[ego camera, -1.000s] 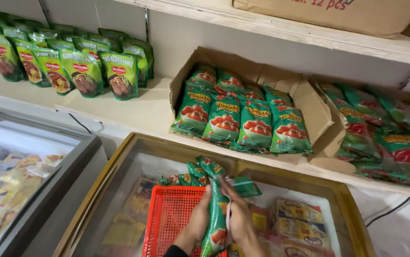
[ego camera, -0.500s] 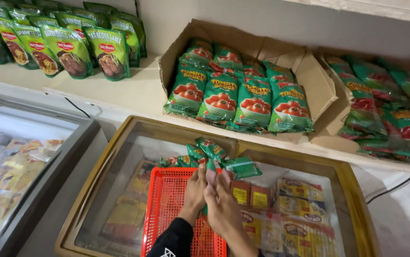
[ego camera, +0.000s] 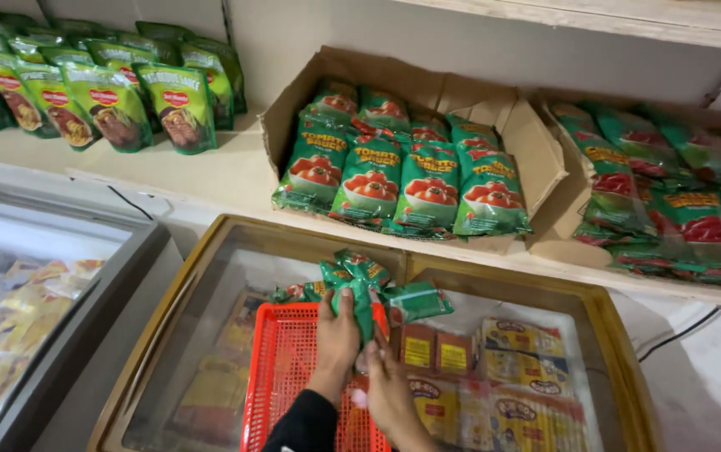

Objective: The recorder is wiping pouches of tomato and barbecue sauce with a cloth and organizing them on grocery shelves and in a plastic basket.

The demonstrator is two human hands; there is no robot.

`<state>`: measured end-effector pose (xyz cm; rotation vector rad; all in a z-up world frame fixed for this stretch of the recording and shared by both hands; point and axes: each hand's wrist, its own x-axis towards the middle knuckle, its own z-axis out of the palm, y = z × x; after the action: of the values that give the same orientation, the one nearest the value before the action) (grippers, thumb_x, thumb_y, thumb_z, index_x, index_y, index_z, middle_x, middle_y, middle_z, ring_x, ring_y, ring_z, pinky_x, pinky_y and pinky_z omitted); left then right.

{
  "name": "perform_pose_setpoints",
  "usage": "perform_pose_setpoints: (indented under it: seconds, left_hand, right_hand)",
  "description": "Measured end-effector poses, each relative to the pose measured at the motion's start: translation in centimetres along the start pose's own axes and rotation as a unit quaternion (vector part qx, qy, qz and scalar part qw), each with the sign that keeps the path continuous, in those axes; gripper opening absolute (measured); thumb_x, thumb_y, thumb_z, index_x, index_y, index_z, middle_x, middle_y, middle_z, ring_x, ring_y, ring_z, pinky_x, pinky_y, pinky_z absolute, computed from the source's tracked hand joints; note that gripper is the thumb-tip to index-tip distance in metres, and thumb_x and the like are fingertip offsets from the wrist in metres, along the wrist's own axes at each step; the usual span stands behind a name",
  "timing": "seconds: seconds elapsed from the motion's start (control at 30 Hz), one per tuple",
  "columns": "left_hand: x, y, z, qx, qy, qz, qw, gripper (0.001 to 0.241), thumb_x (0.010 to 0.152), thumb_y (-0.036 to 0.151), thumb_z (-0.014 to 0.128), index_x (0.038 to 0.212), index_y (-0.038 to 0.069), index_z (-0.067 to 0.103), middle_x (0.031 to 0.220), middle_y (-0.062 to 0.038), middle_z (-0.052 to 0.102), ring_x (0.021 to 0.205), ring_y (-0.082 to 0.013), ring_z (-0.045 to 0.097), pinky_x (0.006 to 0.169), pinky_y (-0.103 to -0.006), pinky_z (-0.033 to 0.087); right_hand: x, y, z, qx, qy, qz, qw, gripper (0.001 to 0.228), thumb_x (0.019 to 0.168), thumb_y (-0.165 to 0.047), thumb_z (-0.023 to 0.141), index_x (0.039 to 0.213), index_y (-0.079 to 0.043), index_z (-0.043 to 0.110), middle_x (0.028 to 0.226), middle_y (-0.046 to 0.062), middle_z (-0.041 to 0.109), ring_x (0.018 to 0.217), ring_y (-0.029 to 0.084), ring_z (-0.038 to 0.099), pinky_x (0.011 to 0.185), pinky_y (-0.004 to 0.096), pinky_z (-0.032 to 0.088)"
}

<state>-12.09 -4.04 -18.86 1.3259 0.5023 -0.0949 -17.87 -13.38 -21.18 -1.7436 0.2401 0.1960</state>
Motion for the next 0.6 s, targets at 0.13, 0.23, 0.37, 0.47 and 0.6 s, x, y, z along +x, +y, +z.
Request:
perform_pose_setpoints:
  seconds: [0.13,0.23,0.37,0.47,0.6]
  left_hand:
    - [-4.0,1.5,0.8,0.084,-0.109,0.082,0.987,0.095,0.090,0.030,0.076,0.164,0.004,0.022,0.148,-0.031,0.054,0.142,-0.0401,0.049,0.116,-0.0528,0.043]
    - [-3.4,-0.6,1.1,0.030,-0.148,0.032,0.988,0.038,0.082,0.012,0.081,0.117,0.001,0.071,0.102,-0.011,0.078,0.084,-0.0190,0.074,0.078,-0.0298,0.063]
    - [-4.0,-1.6,0.8,-0.073,-0.190,-0.035,0.978,0.031,0.084,0.006,0.078,0.112,-0.007,0.076,0.094,-0.015,0.077,0.074,-0.0195,0.068,0.068,-0.0299,0.057]
    - [-2.1,-5.0,2.3,0.061,-0.092,0.020,0.994,0.039,0.080,0.028,0.086,0.106,0.001,0.078,0.085,-0.010,0.080,0.065,-0.0148,0.070,0.057,-0.0249,0.057]
    - [0.3,-8.4,3.4,0.100,-0.090,0.219,0.967,0.039,0.081,0.030,0.083,0.110,0.005,0.078,0.125,-0.009,0.053,0.108,-0.0206,0.062,0.092,-0.0300,0.056]
  right_hand:
    - [2.8,1.5,-1.5,0.215,0.004,0.138,0.967,0.066,0.099,-0.056,0.037,0.126,-0.003,0.067,0.135,0.016,0.065,0.110,0.030,0.065,0.076,0.044,0.061]
    - [5.5,3.8,-3.9,0.315,-0.028,0.148,0.937,0.068,0.098,-0.060,0.040,0.124,-0.004,0.067,0.122,0.018,0.068,0.099,0.030,0.064,0.077,0.045,0.056]
    - [5.6,4.2,-5.6,0.395,-0.046,0.170,0.901,0.069,0.096,-0.064,0.044,0.123,-0.005,0.068,0.109,0.021,0.070,0.087,0.031,0.063,0.078,0.047,0.051]
    - [3.2,1.2,-6.4,0.426,0.012,0.026,0.904,0.066,0.100,-0.059,0.044,0.126,-0.004,0.068,0.115,0.012,0.071,0.096,0.022,0.062,0.088,0.038,0.049]
    - [4.1,5.0,-7.7,0.484,-0.062,0.088,0.868,0.041,0.094,-0.033,0.058,0.121,-0.004,0.068,0.110,0.013,0.071,0.091,0.024,0.063,0.087,0.039,0.049]
